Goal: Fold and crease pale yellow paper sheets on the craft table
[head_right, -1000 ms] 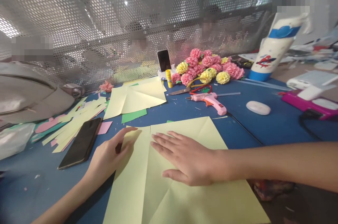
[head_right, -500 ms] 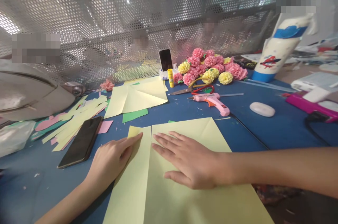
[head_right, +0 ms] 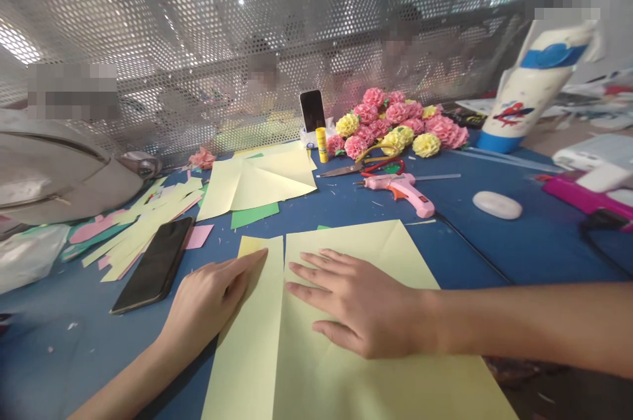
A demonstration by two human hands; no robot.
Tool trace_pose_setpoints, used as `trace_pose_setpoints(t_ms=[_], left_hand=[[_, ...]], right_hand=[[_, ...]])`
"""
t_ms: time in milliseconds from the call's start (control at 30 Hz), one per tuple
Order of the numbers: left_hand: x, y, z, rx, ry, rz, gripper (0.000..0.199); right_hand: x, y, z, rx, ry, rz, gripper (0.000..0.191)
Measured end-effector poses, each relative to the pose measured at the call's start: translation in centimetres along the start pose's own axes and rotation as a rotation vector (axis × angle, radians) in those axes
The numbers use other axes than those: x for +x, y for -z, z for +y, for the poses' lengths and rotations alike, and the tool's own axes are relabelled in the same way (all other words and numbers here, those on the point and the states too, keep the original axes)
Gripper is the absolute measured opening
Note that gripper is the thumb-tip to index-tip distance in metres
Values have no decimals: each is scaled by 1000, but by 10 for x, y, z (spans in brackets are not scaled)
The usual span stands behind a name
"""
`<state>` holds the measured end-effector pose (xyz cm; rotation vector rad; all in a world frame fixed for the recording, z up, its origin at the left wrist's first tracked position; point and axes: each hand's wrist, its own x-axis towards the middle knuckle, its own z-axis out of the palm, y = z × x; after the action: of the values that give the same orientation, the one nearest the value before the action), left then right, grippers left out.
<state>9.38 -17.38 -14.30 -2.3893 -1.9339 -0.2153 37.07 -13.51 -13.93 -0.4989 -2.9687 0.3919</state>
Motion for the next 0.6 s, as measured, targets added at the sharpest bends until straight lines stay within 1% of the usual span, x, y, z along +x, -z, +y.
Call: trace_pose_setpoints(t_ms=[67,133,233,333,367,400,433,467,500,567,600], left_hand=[[0,4,0,-69,30,-2,41],[0,8,1,-154,69,-17,42],[-4,12,0,-279,123,-61,51],[-12,16,-3,-411,107,-84,66],[-14,18,-5,-446,81,-80,69],[-15,21,-7,-472,47,-73,72],[-14,26,-8,-494,10,-71,74],[-12,32,-8,-508,-25,-75,76],[-8,40,-8,-527,-60,-82,79],[4,57,-5,-588,-94,-98,84],[12,66,-2,-640,-102,-69,86]], right_hand=[[-1,-2,0,-21,22,28,56],[-1,-4,0,-38,37,58,54],[-2,-9,1,-43,45,103,53],[-1,-4,6,1,50,129,55],[2,3,9,18,42,144,58],[7,12,12,36,44,159,64],[13,24,16,30,-13,211,67],[21,37,19,30,-21,278,73],[31,51,22,34,13,352,77],[51,79,26,67,34,376,83],[60,90,28,115,3,363,84]])
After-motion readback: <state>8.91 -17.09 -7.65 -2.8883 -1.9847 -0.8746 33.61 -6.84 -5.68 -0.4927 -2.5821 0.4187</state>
